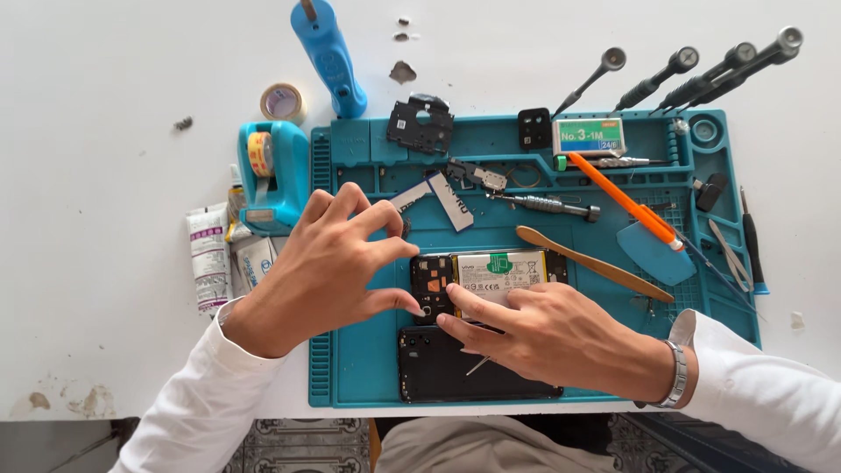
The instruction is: The person repairs a disassembled smartphone on a blue repair mat. They pry at the phone's internals with a spudger, use tweezers to lift components, and use a precision screwdriver to unscrew small screws from the phone body and battery assembly.
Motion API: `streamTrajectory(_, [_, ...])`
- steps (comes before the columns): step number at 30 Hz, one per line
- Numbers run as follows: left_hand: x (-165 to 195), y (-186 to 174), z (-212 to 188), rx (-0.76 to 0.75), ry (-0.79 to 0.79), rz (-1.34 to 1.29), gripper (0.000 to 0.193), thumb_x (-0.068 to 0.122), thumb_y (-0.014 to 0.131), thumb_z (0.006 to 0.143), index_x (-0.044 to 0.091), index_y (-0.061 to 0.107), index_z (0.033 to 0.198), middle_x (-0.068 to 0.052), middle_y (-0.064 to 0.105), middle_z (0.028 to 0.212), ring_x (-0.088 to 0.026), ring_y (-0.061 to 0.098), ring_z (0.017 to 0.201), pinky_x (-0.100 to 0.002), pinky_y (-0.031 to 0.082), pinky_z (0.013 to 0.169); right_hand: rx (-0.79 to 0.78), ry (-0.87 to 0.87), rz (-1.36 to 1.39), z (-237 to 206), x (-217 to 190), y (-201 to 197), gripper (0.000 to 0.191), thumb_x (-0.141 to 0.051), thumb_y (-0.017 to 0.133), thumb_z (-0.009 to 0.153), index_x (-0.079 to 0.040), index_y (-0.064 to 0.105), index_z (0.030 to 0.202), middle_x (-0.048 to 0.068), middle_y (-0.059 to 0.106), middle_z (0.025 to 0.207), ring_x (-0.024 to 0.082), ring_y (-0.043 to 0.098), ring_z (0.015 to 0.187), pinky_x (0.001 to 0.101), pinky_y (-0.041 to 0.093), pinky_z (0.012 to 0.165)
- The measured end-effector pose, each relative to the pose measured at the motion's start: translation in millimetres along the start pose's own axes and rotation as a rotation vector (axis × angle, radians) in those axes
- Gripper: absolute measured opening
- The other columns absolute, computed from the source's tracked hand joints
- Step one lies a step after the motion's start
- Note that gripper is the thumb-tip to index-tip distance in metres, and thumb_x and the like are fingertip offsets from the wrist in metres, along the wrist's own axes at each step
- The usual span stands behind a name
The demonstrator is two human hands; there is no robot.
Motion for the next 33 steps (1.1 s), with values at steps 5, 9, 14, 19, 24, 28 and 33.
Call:
streamTrajectory(5, [5,-1,0,0.019,0.052,-0.016,0.052,0.052,0.083,0.065,0.012,0.08,0.098,-0.001,0.063,0.099,-0.026,0.05,0.097,-0.042,0.038,0.083,0.051,-0.013,0.018,0,0,3,0.048,-0.026,0.076,0.084,-0.019,0.067,0.13,0.006,0.061,0.13,0.013,0.062,0.059,0.0297,0.05,0.045])
streamTrajectory(9, [12,7,1,-0.048,0.063,0.022,0.058,0.056,0.079,0.073,0.003,0.075,0.096,-0.005,0.062,0.096,-0.027,0.05,0.098,-0.042,0.04,0.084,0.076,-0.019,0.001,-3,0,6,0.048,-0.028,0.075,0.086,-0.02,0.067,0.132,0.006,0.062,0.127,0.013,0.061,0.059,0.0294,0.051,0.046])
streamTrajectory(14, [16,11,0,-0.062,0.032,0.015,0.056,0.058,0.076,0.077,0.004,0.073,0.091,-0.007,0.061,0.095,-0.028,0.05,0.098,-0.041,0.041,0.084,0.082,-0.019,-0.005,-3,-1,10,0.052,-0.029,0.074,0.086,-0.019,0.066,0.136,0.006,0.063,0.127,0.012,0.061,0.059,0.0294,0.051,0.047])
streamTrajectory(19, [11,5,-1,-0.033,0.065,0.045,0.056,0.059,0.076,0.077,0.006,0.074,0.097,-0.005,0.061,0.098,-0.027,0.05,0.099,-0.041,0.042,0.084,0.07,-0.034,-0.013,-6,0,10,0.045,-0.028,0.074,0.086,-0.017,0.067,0.128,0.009,0.063,0.131,0.011,0.062,0.062,0.0283,0.05,0.046])
streamTrajectory(24, [12,10,1,0.019,0.091,-0.011,0.065,0.064,0.075,0.076,0.014,0.075,0.117,-0.005,0.062,0.105,-0.027,0.049,0.1,-0.043,0.042,0.085,0.079,-0.039,-0.024,-7,1,10,0.043,-0.028,0.074,0.087,-0.015,0.067,0.128,0.006,0.062,0.13,0.012,0.063,0.064,0.0288,0.051,0.05])
streamTrajectory(28, [13,16,1,-0.016,0.081,-0.012,0.07,0.066,0.075,0.072,0.016,0.074,0.121,-0.006,0.061,0.112,-0.029,0.048,0.103,-0.045,0.042,0.087,0.115,-0.045,-0.029,-6,0,5,0.043,-0.029,0.075,0.085,-0.014,0.069,0.125,0.009,0.062,0.129,0.012,0.063,0.063,0.0295,0.051,0.049])
streamTrajectory(33, [7,13,-2,-0.01,0.099,-0.074,0.069,0.064,0.078,0.069,0.019,0.075,0.121,-0.007,0.061,0.114,-0.03,0.048,0.105,-0.046,0.042,0.09,0.178,-0.098,0.078,-4,4,-11,0.046,-0.036,0.081,0.083,-0.009,0.068,0.118,0.013,0.063,0.122,0.014,0.064,0.061,0.032,0.05,0.047])
Point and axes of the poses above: each hand's wrist, its own z-axis towards the middle knuckle, its own y-axis out of the palm, x = y × z, the point moved 4 cm from there along z, towards the middle knuckle
